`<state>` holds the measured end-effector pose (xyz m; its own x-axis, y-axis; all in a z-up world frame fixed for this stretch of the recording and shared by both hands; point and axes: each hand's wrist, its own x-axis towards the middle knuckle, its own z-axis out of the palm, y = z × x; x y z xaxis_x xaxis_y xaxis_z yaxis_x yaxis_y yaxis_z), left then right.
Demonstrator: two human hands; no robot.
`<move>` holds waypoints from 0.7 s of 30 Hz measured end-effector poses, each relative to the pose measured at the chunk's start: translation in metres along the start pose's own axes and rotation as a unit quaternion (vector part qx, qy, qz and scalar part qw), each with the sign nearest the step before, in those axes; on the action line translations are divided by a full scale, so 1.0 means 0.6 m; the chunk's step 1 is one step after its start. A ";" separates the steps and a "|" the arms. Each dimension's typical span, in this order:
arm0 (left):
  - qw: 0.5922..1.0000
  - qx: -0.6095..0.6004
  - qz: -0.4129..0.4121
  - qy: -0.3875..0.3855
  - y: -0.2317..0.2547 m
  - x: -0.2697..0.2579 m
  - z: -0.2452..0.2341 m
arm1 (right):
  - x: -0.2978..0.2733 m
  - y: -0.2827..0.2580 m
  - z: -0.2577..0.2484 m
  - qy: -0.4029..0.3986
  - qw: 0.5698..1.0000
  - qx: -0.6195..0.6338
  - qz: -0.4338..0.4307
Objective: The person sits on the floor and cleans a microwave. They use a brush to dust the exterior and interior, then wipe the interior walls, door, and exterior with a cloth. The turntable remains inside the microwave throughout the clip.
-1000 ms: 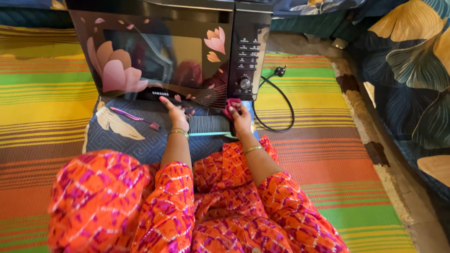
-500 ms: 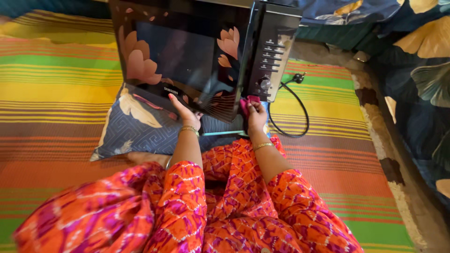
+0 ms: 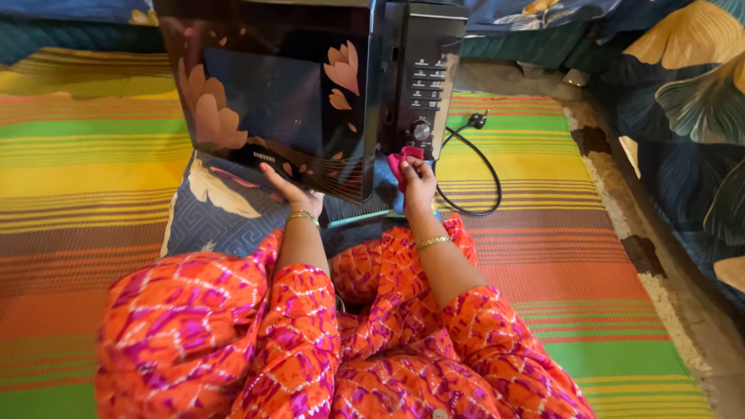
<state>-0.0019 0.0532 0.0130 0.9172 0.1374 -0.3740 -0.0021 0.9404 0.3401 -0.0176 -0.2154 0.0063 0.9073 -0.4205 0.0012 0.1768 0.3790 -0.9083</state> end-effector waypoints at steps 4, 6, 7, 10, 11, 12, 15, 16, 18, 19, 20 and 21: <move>0.996 0.065 -0.031 0.050 -0.036 0.028 -0.001 | -0.025 -0.002 0.013 -0.028 0.997 -0.008 -0.070; 0.991 0.087 -0.037 0.091 -0.050 0.047 0.002 | -0.031 -0.009 0.027 -0.021 0.993 -0.032 -0.114; 0.992 0.080 -0.041 0.088 -0.052 0.055 0.000 | -0.037 -0.013 0.036 -0.006 0.988 -0.065 -0.137; 0.993 0.073 -0.044 0.080 -0.055 0.074 -0.018 | -0.058 -0.036 0.044 0.081 0.934 -0.233 -0.258; 0.993 0.078 -0.040 0.078 -0.056 0.078 -0.026 | -0.062 -0.046 0.042 0.116 0.897 -0.299 -0.305; 0.993 0.084 -0.036 0.076 -0.058 0.080 -0.033 | -0.065 -0.058 0.038 0.130 0.903 -0.282 -0.296; 0.985 0.116 -0.064 0.110 -0.051 0.085 -0.038 | -0.064 -0.086 0.038 0.166 0.922 -0.216 -0.274; 0.989 0.109 -0.065 0.082 -0.045 0.092 -0.036 | -0.061 -0.089 0.039 0.173 0.928 -0.192 -0.269; 0.992 0.094 -0.076 0.033 -0.047 0.101 -0.037 | -0.055 -0.090 0.038 0.182 0.942 -0.136 -0.249; 0.990 0.120 -0.070 0.039 -0.051 0.105 -0.035 | -0.046 -0.092 0.038 0.182 0.949 -0.099 -0.237; 0.986 0.145 -0.065 0.045 -0.056 0.109 -0.033 | -0.036 -0.093 0.040 0.182 0.955 -0.062 -0.225; 0.982 0.171 -0.060 0.052 -0.059 0.115 -0.030 | -0.028 -0.092 0.040 0.178 0.957 -0.050 -0.225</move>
<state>0.0542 0.0353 -0.0405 0.8568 0.0809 -0.5092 0.2530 0.7946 0.5519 -0.0335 -0.2092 0.0666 0.5578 -0.7829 0.2756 0.4652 0.0199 -0.8850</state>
